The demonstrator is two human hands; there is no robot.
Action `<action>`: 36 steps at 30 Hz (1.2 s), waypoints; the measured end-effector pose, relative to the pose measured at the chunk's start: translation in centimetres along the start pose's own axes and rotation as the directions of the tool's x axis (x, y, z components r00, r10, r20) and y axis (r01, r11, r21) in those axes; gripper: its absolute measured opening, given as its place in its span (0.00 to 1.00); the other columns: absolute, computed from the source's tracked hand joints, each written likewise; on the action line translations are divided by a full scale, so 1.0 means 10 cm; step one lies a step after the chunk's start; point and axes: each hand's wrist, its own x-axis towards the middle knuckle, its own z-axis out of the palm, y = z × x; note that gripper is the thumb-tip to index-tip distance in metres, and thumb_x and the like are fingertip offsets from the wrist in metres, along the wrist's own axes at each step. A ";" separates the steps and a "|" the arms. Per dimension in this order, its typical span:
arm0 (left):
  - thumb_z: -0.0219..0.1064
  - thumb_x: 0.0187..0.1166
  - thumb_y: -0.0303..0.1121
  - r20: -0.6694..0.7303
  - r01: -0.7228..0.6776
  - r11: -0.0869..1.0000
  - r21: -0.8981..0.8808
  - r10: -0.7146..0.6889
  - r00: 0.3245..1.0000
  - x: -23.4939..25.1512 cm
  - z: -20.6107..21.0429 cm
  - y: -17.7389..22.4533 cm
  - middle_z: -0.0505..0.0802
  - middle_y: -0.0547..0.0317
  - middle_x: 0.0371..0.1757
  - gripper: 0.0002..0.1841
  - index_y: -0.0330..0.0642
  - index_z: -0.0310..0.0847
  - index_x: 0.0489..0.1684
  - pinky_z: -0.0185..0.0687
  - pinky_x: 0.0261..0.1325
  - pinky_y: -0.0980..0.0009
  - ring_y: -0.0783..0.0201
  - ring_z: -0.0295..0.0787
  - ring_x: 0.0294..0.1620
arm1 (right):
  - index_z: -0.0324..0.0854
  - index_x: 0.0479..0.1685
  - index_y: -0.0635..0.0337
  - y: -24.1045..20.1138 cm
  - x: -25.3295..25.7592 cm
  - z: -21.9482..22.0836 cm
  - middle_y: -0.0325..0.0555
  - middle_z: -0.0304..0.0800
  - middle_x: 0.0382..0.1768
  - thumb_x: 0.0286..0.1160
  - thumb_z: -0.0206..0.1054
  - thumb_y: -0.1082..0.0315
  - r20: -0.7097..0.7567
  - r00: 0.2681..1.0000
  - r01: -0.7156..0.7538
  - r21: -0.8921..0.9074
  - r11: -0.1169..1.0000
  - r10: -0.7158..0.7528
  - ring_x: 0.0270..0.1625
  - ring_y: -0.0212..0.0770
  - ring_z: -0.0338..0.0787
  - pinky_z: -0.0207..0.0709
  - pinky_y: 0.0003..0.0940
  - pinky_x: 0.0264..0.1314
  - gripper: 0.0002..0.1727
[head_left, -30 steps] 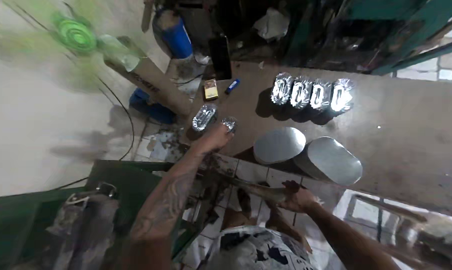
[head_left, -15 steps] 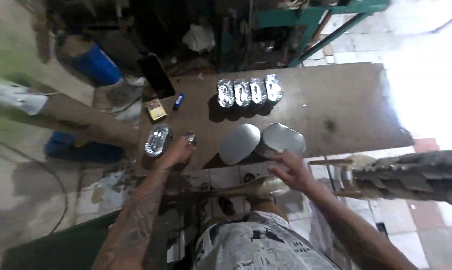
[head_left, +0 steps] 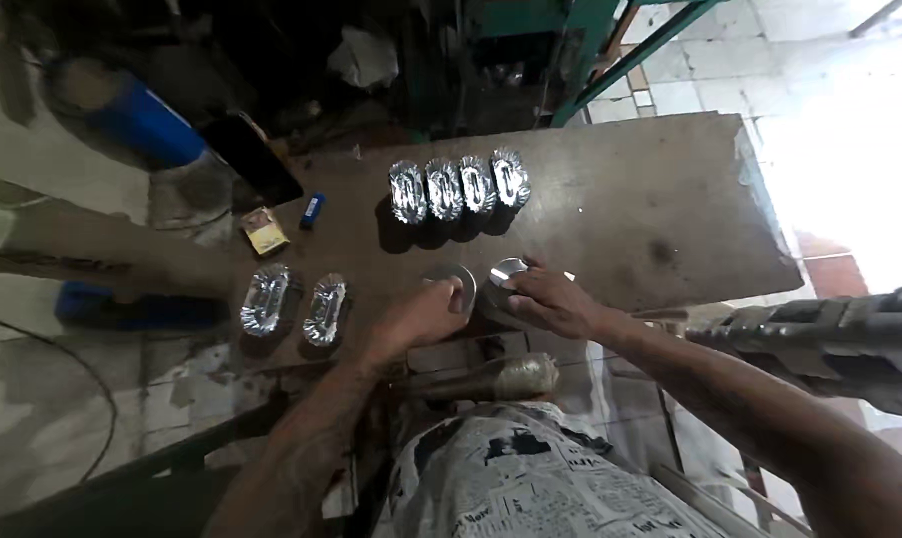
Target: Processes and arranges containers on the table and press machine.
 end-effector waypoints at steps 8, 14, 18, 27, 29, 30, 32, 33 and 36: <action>0.69 0.81 0.31 0.289 -0.124 0.906 -0.404 0.255 0.923 0.15 -0.32 -0.34 0.90 0.57 0.31 0.09 0.37 0.86 0.53 0.82 0.31 0.73 0.69 0.83 0.25 | 0.91 0.48 0.63 0.03 -0.05 0.18 0.47 0.96 0.44 0.75 0.70 0.61 -0.166 0.983 0.080 -0.029 0.996 -0.084 0.56 0.43 0.93 0.59 0.57 0.90 0.15; 0.60 0.84 0.28 -0.097 -0.212 0.966 -0.146 0.200 0.975 -0.18 -0.16 -0.09 0.92 0.44 0.52 0.25 0.41 0.70 0.81 0.86 0.53 0.51 0.54 0.91 0.46 | 0.89 0.56 0.61 -0.34 -0.10 0.20 0.51 0.94 0.52 0.66 0.72 0.66 -0.146 0.989 -0.019 -0.348 0.937 -0.034 0.62 0.54 0.91 0.63 0.61 0.86 0.18; 0.51 0.77 0.25 -0.646 -0.494 0.746 -0.446 0.114 0.755 -1.10 0.22 -0.08 0.93 0.68 0.46 0.20 0.42 0.84 0.62 0.86 0.51 0.77 0.80 0.88 0.44 | 0.78 0.69 0.66 -1.17 -0.08 0.39 0.42 0.89 0.57 0.83 0.52 0.75 -0.420 0.880 -0.023 0.427 0.904 0.221 0.58 0.32 0.88 0.82 0.32 0.65 0.20; 0.57 0.68 0.29 -0.537 -0.665 -0.272 -0.695 -0.419 0.732 -1.56 1.45 -0.51 0.94 0.70 0.29 0.13 0.55 0.88 0.23 0.89 0.39 0.77 0.77 0.92 0.33 | 0.82 0.44 0.56 -1.90 0.27 1.04 0.28 0.90 0.31 0.77 0.56 0.76 0.288 0.936 -0.340 0.887 0.312 0.203 0.34 0.21 0.87 0.84 0.21 0.42 0.09; 0.58 0.78 0.30 -0.647 -0.776 -0.199 -0.598 -0.452 0.614 -1.31 1.81 -0.58 0.94 0.75 0.29 0.15 0.58 0.90 0.25 0.86 0.41 0.84 0.83 0.90 0.33 | 0.82 0.38 0.57 -1.77 0.23 1.19 0.28 0.89 0.28 0.76 0.55 0.78 0.287 0.936 -0.339 0.889 0.308 0.204 0.30 0.20 0.85 0.82 0.20 0.38 0.10; 0.56 0.73 0.27 -0.550 -0.701 -0.161 -0.695 -0.509 0.662 -1.21 1.85 -0.58 0.93 0.71 0.26 0.14 0.53 0.87 0.22 0.85 0.38 0.82 0.82 0.89 0.30 | 0.82 0.40 0.59 -1.61 0.16 1.27 0.29 0.89 0.29 0.76 0.56 0.78 0.258 0.940 -0.332 0.842 0.425 0.222 0.31 0.21 0.86 0.82 0.20 0.38 0.09; 0.47 0.86 0.22 -0.272 -0.242 0.124 -0.962 -0.420 0.866 -1.00 1.89 -0.70 0.87 0.50 0.42 0.13 0.26 0.79 0.50 0.81 0.52 0.75 0.70 0.83 0.43 | 0.83 0.54 0.73 -1.15 -0.17 1.33 0.49 0.91 0.47 0.78 0.58 0.77 0.292 0.940 -0.307 0.505 0.807 0.174 0.51 0.36 0.89 0.82 0.32 0.61 0.13; 0.48 0.90 0.25 -0.135 -0.012 0.366 -0.930 -0.312 0.940 -0.77 1.95 -0.83 0.87 0.43 0.56 0.17 0.24 0.77 0.65 0.77 0.63 0.69 0.64 0.83 0.54 | 0.82 0.61 0.78 -0.95 -0.35 1.32 0.64 0.89 0.58 0.76 0.60 0.78 0.394 0.907 -0.272 0.275 0.922 0.150 0.63 0.52 0.89 0.79 0.45 0.72 0.17; 0.55 0.90 0.44 0.181 0.347 0.785 -0.513 -0.296 0.938 -0.06 2.02 -0.80 0.83 0.36 0.74 0.26 0.34 0.74 0.77 0.68 0.79 0.43 0.43 0.78 0.77 | 0.78 0.73 0.70 -0.53 -0.91 1.36 0.71 0.80 0.72 0.82 0.60 0.74 0.755 0.569 -0.261 -0.209 0.942 0.325 0.77 0.68 0.78 0.67 0.61 0.82 0.22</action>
